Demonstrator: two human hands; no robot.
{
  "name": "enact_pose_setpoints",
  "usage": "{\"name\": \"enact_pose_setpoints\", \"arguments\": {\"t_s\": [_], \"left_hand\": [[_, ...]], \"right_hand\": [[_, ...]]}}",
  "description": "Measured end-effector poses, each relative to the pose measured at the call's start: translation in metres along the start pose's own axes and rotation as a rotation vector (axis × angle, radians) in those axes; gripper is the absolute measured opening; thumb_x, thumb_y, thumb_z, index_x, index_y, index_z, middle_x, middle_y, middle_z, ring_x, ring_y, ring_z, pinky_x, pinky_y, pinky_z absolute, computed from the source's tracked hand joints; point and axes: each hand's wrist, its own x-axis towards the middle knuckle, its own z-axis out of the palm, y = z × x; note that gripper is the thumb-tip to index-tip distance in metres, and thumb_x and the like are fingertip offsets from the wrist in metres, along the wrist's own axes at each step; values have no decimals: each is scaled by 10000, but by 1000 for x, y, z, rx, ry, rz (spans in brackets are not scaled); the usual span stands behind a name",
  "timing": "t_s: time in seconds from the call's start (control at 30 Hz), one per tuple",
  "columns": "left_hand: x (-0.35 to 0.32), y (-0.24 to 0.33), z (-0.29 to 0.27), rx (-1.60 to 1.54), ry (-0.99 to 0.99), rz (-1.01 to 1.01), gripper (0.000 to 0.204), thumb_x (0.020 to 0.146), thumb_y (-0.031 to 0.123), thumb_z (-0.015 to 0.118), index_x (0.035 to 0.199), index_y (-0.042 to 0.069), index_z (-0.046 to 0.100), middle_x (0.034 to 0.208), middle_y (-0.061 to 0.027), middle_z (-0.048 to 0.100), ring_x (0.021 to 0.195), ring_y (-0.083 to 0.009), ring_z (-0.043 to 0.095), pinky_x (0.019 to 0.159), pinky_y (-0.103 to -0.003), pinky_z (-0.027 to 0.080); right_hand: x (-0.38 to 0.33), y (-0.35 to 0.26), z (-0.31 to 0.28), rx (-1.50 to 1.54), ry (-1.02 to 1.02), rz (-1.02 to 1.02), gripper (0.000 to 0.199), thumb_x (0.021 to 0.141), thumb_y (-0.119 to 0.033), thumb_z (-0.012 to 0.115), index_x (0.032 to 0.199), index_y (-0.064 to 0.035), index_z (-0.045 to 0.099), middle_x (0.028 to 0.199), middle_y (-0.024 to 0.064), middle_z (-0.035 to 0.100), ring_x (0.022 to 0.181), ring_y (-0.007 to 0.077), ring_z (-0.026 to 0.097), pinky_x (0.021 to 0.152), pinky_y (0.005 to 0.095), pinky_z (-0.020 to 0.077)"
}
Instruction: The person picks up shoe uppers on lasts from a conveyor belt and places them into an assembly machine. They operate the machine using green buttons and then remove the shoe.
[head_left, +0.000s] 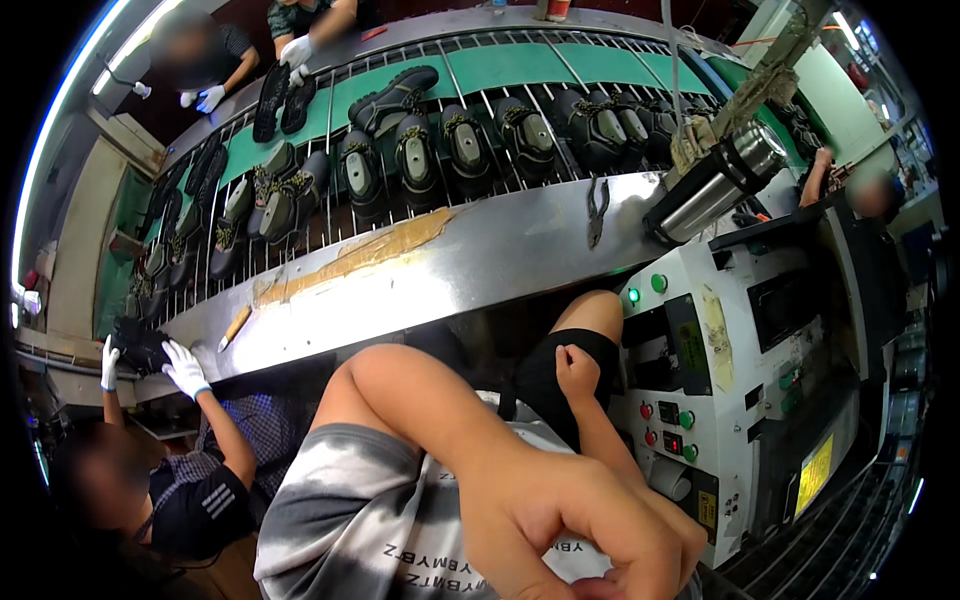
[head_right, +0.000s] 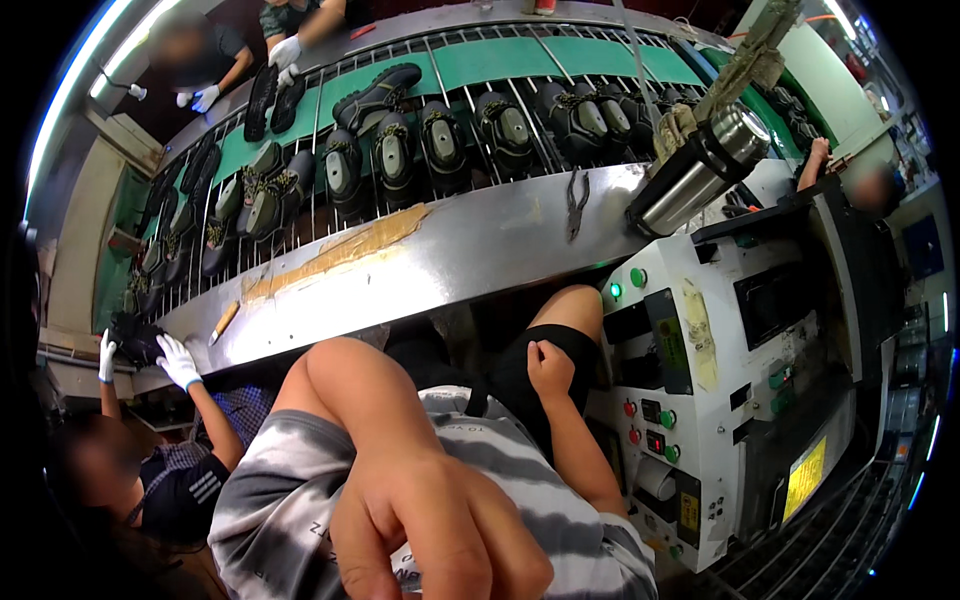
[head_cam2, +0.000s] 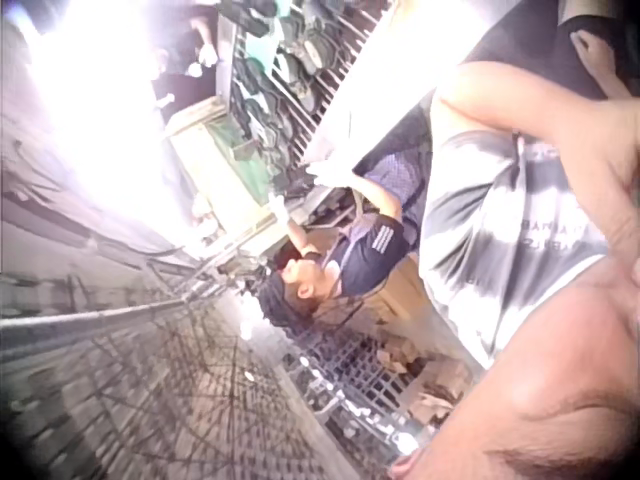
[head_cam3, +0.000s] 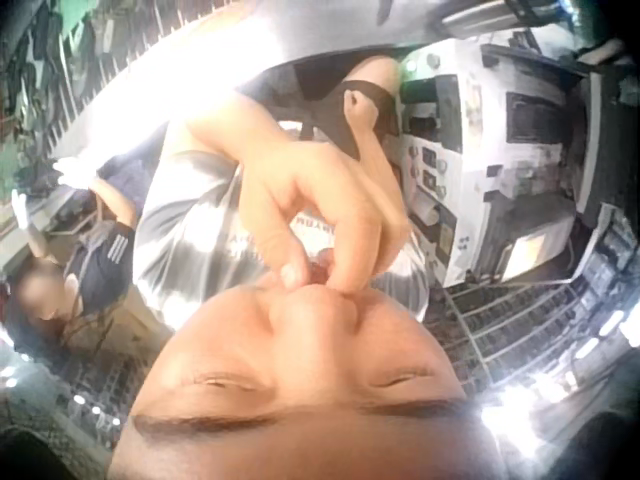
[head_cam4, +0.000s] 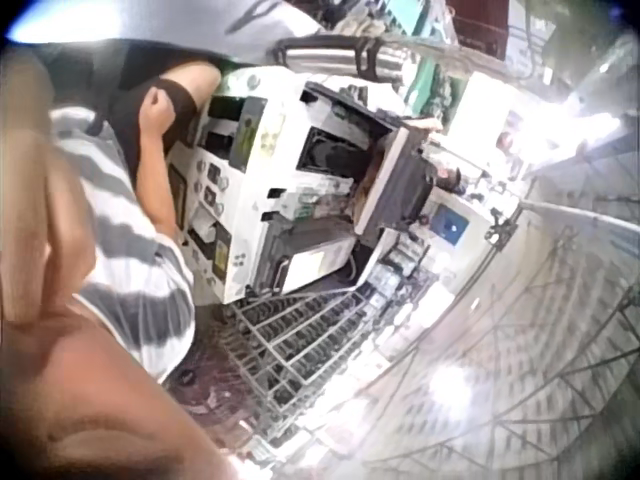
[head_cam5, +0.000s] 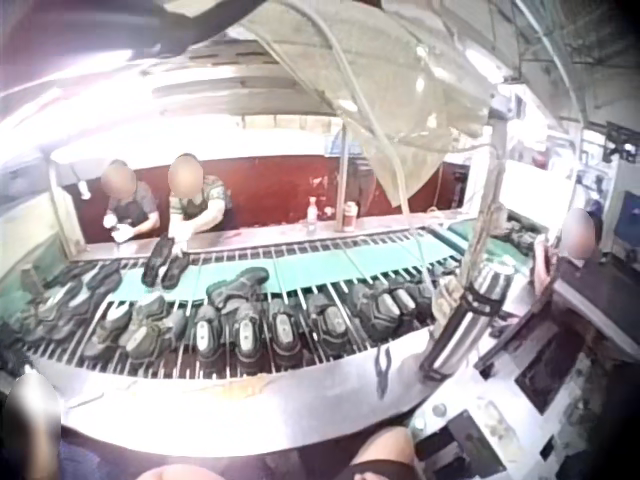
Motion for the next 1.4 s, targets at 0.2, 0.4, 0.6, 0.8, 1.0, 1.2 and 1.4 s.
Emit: {"name": "enact_pose_setpoints", "arguments": {"t_s": [0.2,0.4,0.6,0.8,1.0,1.2,1.4], "left_hand": [[-2,-16,-1,143,-84,157,227,944,227,567,915,6,609,860,-116,548,672,-227,531,579,-293,427],[10,10,-17,771,-248,43,227,926,144,454,733,39,512,801,-175,532,621,-306,511,511,-376,414],[16,10,-18,1126,-424,144,131,829,151,566,797,25,589,833,-95,568,656,-219,567,516,-309,426],[26,0,-22,1285,-309,447,181,810,29,544,636,45,496,709,-74,499,515,-183,467,423,-288,375],[32,-9,-40,1255,-330,361,192,873,106,534,688,54,533,723,-73,512,532,-184,484,432,-308,402],[-58,29,-176,1675,-191,-269,123,663,53,587,771,80,642,776,-87,631,644,-272,600,581,-368,505],[-339,153,-312,2531,1118,-926,231,785,242,626,683,39,581,619,-159,584,586,-342,569,572,-420,455]], "right_hand": [[9,-2,11,-1,48,-51,281,876,-239,596,668,-57,546,666,140,576,638,353,576,557,434,439],[13,5,10,15,68,-40,243,877,-217,602,709,-42,585,673,150,578,636,350,581,568,411,448],[19,8,14,16,72,-37,247,860,-226,613,683,-57,580,677,128,606,647,345,595,559,423,454],[37,7,10,44,78,-44,253,854,-217,621,672,-49,571,666,133,597,627,347,585,554,421,449],[45,10,6,229,108,-5,255,874,-221,617,698,-40,586,665,162,570,619,347,574,550,412,434],[82,21,-88,145,530,-200,86,815,-70,645,737,-56,613,705,106,592,636,292,572,590,373,459],[199,109,-267,-453,1006,24,583,752,-197,695,1262,-27,469,1206,174,543,1144,354,500,992,435,384]]}}
